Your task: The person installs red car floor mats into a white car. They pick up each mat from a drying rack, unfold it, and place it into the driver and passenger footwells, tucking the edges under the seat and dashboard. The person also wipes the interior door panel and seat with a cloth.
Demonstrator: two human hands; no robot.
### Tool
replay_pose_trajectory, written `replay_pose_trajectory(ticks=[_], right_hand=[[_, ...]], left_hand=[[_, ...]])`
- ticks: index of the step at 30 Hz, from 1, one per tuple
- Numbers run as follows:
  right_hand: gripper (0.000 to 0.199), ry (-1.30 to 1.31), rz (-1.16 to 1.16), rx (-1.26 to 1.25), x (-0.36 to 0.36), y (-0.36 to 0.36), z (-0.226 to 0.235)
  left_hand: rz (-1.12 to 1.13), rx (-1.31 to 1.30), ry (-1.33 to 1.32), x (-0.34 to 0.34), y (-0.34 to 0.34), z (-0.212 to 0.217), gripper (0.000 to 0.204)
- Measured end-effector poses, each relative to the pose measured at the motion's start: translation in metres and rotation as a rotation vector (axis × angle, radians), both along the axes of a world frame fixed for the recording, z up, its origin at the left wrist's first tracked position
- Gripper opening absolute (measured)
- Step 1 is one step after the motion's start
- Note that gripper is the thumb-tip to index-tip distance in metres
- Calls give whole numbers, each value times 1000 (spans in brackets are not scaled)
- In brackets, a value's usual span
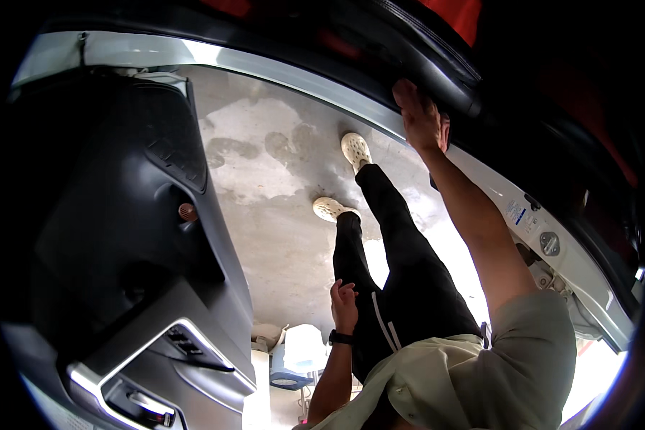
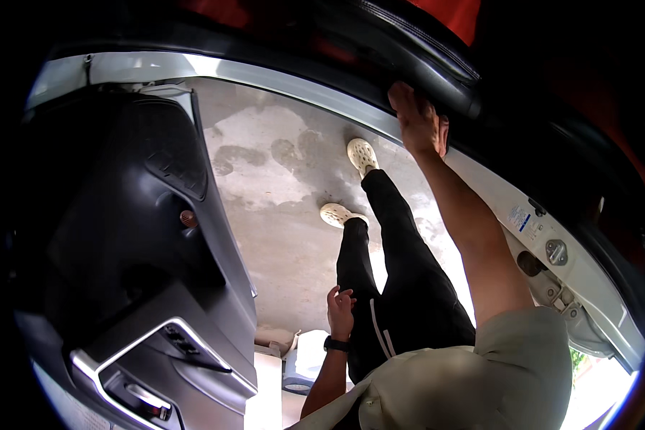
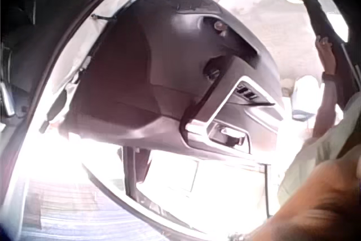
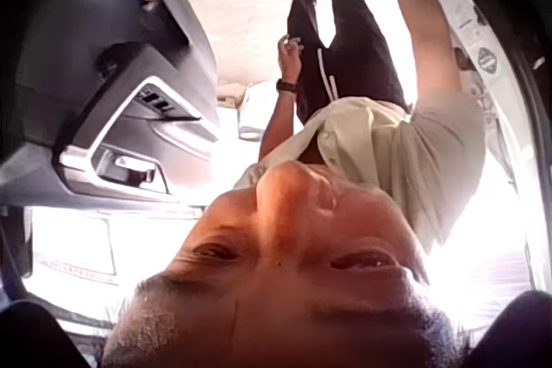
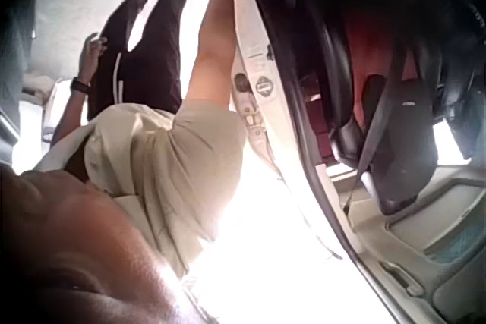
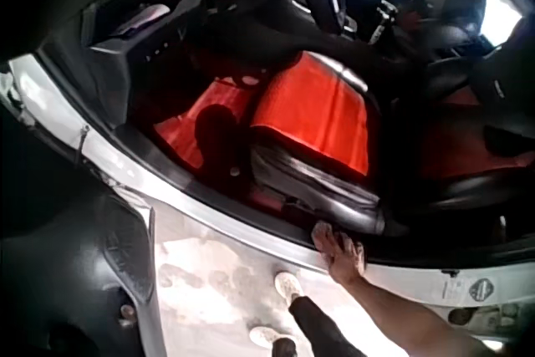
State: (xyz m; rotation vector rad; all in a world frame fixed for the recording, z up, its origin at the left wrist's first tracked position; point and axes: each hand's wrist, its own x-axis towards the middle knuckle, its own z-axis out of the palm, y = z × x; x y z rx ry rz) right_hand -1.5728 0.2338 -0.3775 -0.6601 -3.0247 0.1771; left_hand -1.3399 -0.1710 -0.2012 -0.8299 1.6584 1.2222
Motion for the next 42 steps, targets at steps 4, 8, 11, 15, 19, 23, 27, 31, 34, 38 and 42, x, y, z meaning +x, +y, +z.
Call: replay_pose_trajectory(ticks=[4,8,11,15,19,23,27,31,34,38,42], right_hand=[[65,119,18,33,-114,-83,-58],[59,200,257,-302,-213,-128,-58],[63,151,304,-255,-207,-107,-37],[70,-451,-37,-92,-109,-34,-12],[55,-500,-160,-308,-16,63,-9],[46,-606,-389,-336,-81,33,20],[34,-397,-97,-463,-54,-7,11],[40,-158,248,-683,2,-32,46],[43,-66,27,-227,6,-1,63],[29,-25,-99,-305,-13,35,32],[21,-336,-103,-497,-87,-27,18]], left_hand=[[-219,-117,-37,11,33,0,44],[-45,17,-125,-4,54,-13,40],[43,51,-183,-31,68,-12,40],[148,60,-198,-30,75,-14,40],[75,70,-217,-14,66,-20,40],[63,55,-214,-9,66,-24,39],[117,76,-309,-21,73,-23,36],[158,95,-343,-21,76,-23,35],[156,94,-312,-30,80,-19,34],[126,149,-260,-29,78,-21,35],[143,100,-268,-22,79,-31,35]])
